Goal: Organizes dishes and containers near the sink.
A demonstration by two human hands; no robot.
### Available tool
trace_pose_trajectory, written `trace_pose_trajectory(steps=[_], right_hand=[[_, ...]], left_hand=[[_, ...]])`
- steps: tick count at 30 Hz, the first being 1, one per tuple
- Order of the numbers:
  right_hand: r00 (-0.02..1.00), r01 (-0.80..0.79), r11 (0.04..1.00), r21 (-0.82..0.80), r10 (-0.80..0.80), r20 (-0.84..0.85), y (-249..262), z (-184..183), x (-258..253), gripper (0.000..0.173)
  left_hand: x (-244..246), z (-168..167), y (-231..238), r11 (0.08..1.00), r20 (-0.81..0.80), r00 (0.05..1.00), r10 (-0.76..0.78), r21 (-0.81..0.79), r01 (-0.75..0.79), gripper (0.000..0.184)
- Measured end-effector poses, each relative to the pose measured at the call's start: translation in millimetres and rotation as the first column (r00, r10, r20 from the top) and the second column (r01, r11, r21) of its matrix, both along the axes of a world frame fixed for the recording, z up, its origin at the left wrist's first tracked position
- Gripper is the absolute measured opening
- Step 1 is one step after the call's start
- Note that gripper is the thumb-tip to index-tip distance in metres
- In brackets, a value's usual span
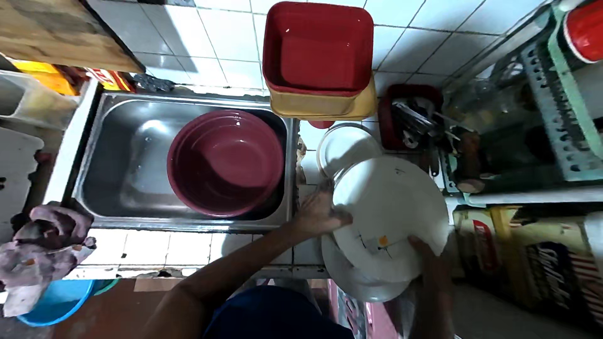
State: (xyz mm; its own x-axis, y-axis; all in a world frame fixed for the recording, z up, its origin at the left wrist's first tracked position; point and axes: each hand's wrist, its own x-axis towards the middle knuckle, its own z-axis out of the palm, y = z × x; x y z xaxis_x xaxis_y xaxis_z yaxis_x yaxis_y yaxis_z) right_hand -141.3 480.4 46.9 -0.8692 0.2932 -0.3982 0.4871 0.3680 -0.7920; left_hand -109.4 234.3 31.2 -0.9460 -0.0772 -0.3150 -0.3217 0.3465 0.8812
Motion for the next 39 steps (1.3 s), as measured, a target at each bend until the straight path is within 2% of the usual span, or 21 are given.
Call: trace_pose_trajectory(steps=[2, 4, 8, 17, 23, 25, 34, 39], right_hand=[[1.0, 0.028, 1.0, 0.005, -0.028, -0.005, 6, 3, 15, 0.054], [0.999, 0.045, 0.999, 0.017, -0.045, -0.005, 13, 3, 30, 0.053], [0.997, 0.064, 0.997, 0.039, -0.065, 0.042, 35, -15, 52, 0.054], [0.99, 0.1, 0.993, 0.065, -0.106, 0.097, 48, -45, 59, 0.045], [0.99, 0.077, 0.986, 0.147, -0.093, 0.107, 47, -52, 49, 0.054], [0.992, 0.067, 0.982, 0.174, -0.084, 0.093, 45, -50, 46, 0.052], [0.993, -0.116, 0.957, 0.266, 0.115, 0.019, 56, -48, 48, 0.06], [0.987, -0.149, 0.941, 0.303, 0.161, -0.015, 59, -52, 46, 0.058]], left_hand=[[15, -4, 10, 0.999, -0.007, 1.0, -0.01, 0.038, 0.011, 0.084], [31, -5, 20, 0.994, 0.072, 0.997, -0.006, 0.111, -0.002, 0.094], [54, -14, 33, 0.988, 0.16, 0.987, -0.034, 0.156, 0.009, 0.1], [50, -27, 41, 0.986, 0.275, 0.946, -0.169, 0.056, 0.16, 0.094], [37, -27, 39, 0.958, 0.315, 0.913, -0.259, -0.035, 0.284, 0.086], [32, -23, 37, 0.949, 0.345, 0.897, -0.278, -0.049, 0.312, 0.083], [30, -19, 37, 0.918, 0.377, 0.872, -0.311, -0.117, 0.378, 0.093], [22, -13, 32, 0.885, 0.394, 0.852, -0.344, -0.167, 0.434, 0.094]])
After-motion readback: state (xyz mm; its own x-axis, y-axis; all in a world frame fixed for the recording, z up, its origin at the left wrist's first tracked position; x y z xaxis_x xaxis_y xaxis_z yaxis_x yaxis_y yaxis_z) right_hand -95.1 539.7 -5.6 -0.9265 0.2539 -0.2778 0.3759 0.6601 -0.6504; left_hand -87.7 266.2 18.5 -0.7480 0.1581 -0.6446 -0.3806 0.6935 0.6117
